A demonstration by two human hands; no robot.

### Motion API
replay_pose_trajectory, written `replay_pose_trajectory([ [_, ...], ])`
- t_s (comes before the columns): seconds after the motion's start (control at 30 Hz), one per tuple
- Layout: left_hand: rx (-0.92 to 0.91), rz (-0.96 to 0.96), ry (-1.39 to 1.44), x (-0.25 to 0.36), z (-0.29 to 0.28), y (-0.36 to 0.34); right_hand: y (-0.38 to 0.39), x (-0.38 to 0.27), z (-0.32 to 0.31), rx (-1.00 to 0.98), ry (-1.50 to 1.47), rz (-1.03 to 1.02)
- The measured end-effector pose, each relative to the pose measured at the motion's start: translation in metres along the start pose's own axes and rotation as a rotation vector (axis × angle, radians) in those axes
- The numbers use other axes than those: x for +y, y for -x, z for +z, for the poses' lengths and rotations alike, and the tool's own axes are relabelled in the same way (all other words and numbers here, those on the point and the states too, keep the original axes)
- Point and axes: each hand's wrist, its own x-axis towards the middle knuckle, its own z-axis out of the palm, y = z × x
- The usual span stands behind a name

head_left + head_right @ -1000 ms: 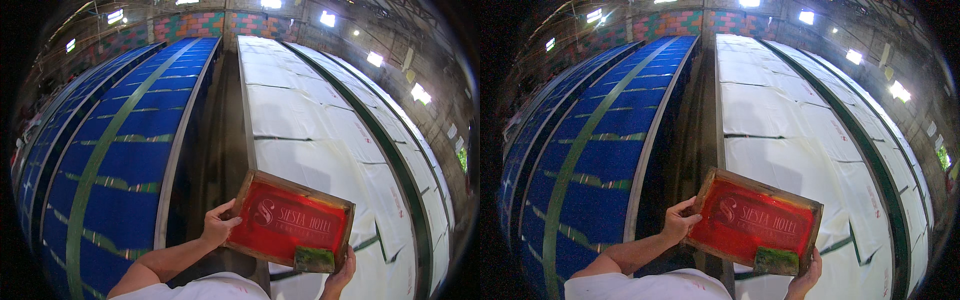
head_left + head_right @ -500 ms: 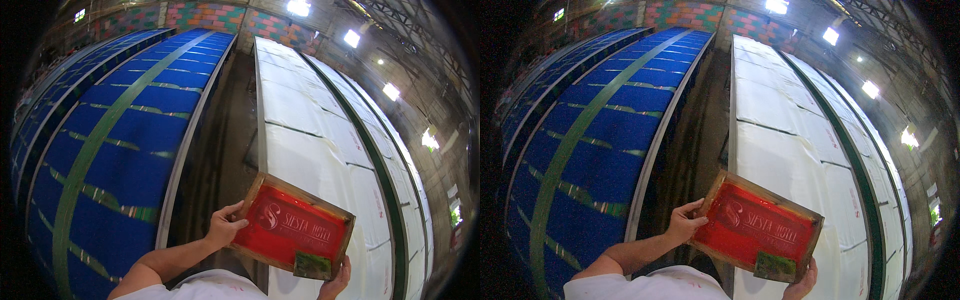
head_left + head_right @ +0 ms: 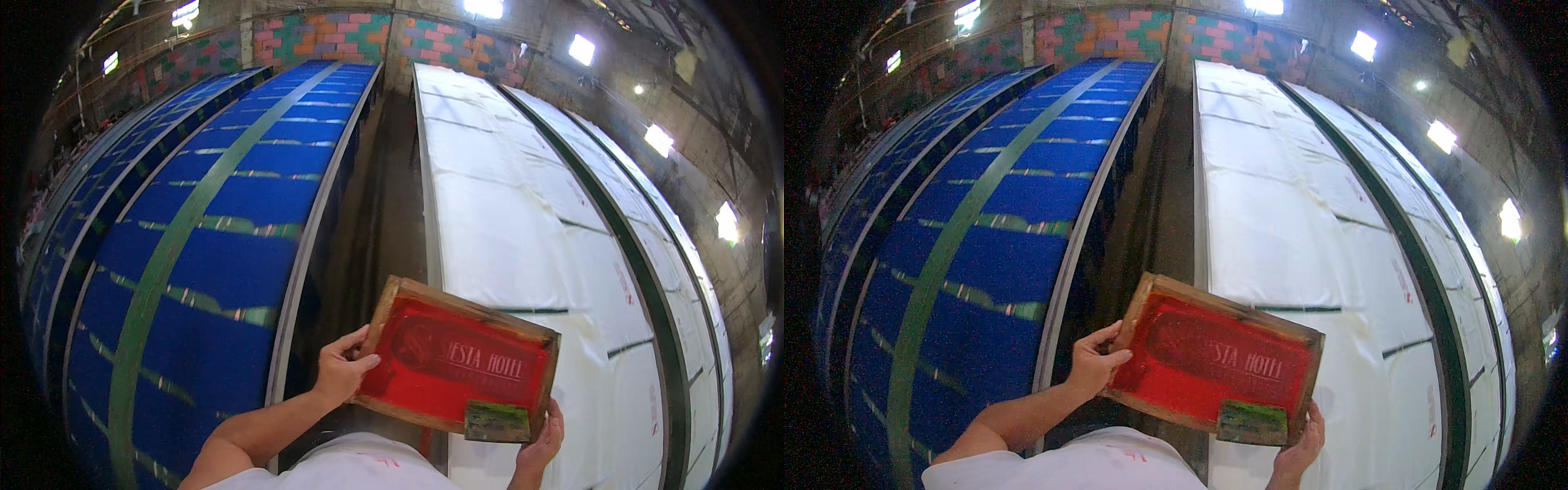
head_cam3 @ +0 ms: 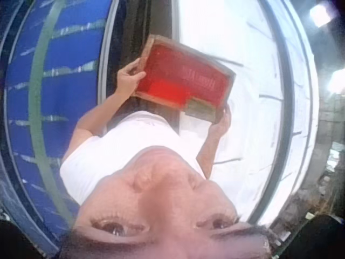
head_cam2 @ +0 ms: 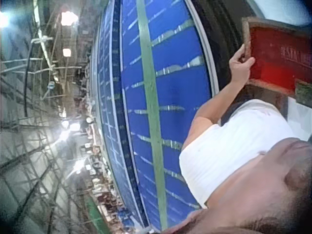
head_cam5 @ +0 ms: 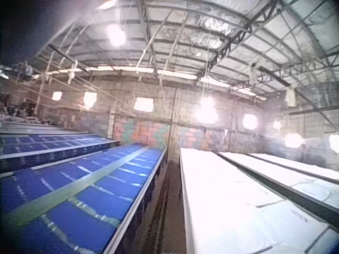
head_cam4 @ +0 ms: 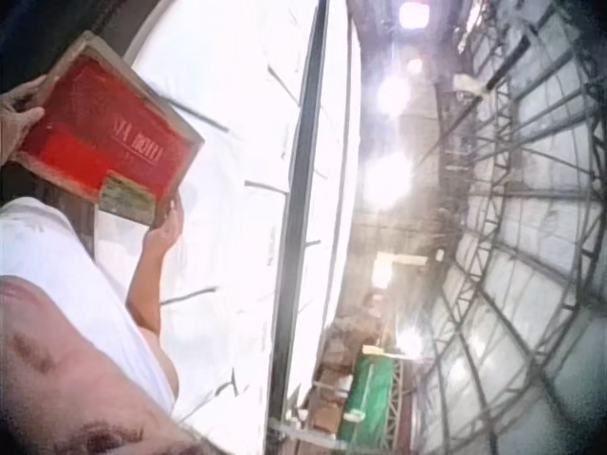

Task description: The person uses a wooden screen-printing frame with red ink to print a logo onto white fabric laid out on a long table. They repeatedly spread ink across the screen with a squeegee, lift the frame, and move to the next fabric section to continue printing.

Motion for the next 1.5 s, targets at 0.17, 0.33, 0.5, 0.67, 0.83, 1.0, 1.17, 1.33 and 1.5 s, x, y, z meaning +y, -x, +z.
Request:
replay_pose_trajectory([
  [0.17, 0.084, 0.021, 0.0, 0.01, -0.033, -0.164, -0.136, 0.048, 0.161, -0.111, -0.026, 0.021],
  [0.33, 0.136, -0.011, 0.017, 0.001, -0.048, -0.361, -0.276, 0.129, 0.286, -0.13, 0.005, 0.007],
  [0.5, 0.105, -0.001, 0.117, 0.015, -0.038, -0.538, -0.404, 0.155, 0.393, -0.147, 0.053, 0.004],
  [0.67, 0.023, -0.029, 0.089, 0.026, -0.014, -0.698, -0.508, 0.186, 0.481, -0.13, 0.087, -0.035],
  [0.83, -0.08, -0.076, 0.179, 0.001, 0.016, -0.873, -0.614, 0.26, 0.556, 0.067, 0.096, -0.051],
  [1.0, -0.061, -0.025, 0.063, 0.016, 0.026, -1.053, -0.751, 0.335, 0.652, 0.077, -0.032, -0.006],
  [1.17, 0.051, -0.006, -0.022, 0.049, -0.006, -1.223, -0.898, 0.407, 0.782, -0.054, -0.078, 0.097],
  [1.33, 0.178, 0.023, 0.038, 0.04, -0.057, -1.398, -1.04, 0.477, 0.944, -0.183, -0.14, 0.21],
  [1.5, 0.241, 0.007, -0.044, 0.024, -0.064, -1.589, -1.172, 0.56, 1.073, -0.146, -0.052, 0.202],
])
